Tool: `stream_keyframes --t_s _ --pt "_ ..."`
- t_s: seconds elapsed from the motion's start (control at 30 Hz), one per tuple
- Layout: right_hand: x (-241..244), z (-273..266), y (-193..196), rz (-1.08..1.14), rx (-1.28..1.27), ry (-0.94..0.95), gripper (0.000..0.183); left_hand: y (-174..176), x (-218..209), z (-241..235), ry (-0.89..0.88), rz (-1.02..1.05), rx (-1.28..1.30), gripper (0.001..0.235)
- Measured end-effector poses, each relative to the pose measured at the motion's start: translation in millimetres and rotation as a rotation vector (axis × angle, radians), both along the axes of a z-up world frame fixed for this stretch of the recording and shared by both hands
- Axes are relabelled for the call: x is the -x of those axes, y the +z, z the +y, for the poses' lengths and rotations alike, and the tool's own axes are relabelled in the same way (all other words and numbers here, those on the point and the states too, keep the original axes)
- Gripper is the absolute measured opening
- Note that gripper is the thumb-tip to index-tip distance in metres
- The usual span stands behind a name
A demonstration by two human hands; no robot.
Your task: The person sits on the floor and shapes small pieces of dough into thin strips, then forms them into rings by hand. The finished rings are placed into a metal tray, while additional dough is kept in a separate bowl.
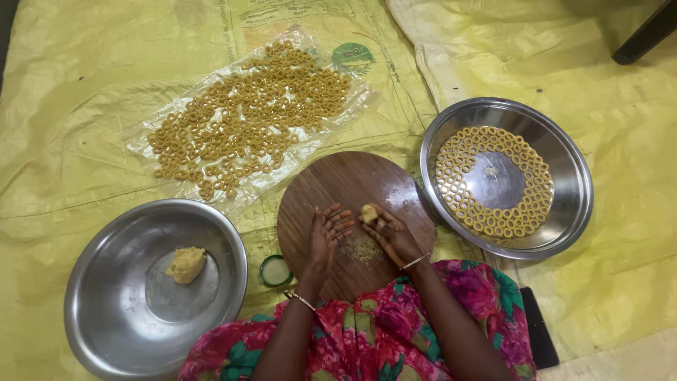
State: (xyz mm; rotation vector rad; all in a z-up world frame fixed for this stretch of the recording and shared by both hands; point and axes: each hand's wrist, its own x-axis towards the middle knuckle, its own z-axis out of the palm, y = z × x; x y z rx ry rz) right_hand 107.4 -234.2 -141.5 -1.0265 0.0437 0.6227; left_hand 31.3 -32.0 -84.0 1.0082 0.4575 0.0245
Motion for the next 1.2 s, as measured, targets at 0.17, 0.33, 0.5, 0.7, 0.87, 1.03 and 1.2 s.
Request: stream_keyframes --t_s 0.17,0.33,0.5,0.7,0.87,1.03,1.2 --pt "7.0 3.6 43.1 -0.074 0.000 0.018 0.057 -9.6 -1.9 2.1 0.008 -0.036 0.069 0.073" --pt "7.0 1.7 42.6 -0.078 0.002 0.023 0.061 -14.7 -2.6 1.1 0.012 -0.032 0.061 0.073" --pt "7.9 2.5 39.1 -0.074 -0.143 0.100 0.058 -8.7 -2.8 1.7 0.009 -0.005 0.071 0.073" --pt "5.3 2.4 35.6 -0.058 -0.176 0.066 0.047 8.0 1.2 1.2 -0.012 0.014 -0.011 0.077" --pt "-3.3 -1.6 8.7 -0.115 -0.005 -0.026 0.044 14.2 1.2 0.2 -0.008 0.015 -0.026 0.077" --pt "-7.9 -12.5 -39.2 -0.163 0.091 -0.097 0.025 10.6 -0.2 1.2 -0.007 -0.007 0.025 0.075" --pt "-11.5 -15.3 -55.3 -0.215 0.155 -0.160 0.029 -0.7 -1.8 2.5 0.000 -0.012 0.050 0.074"
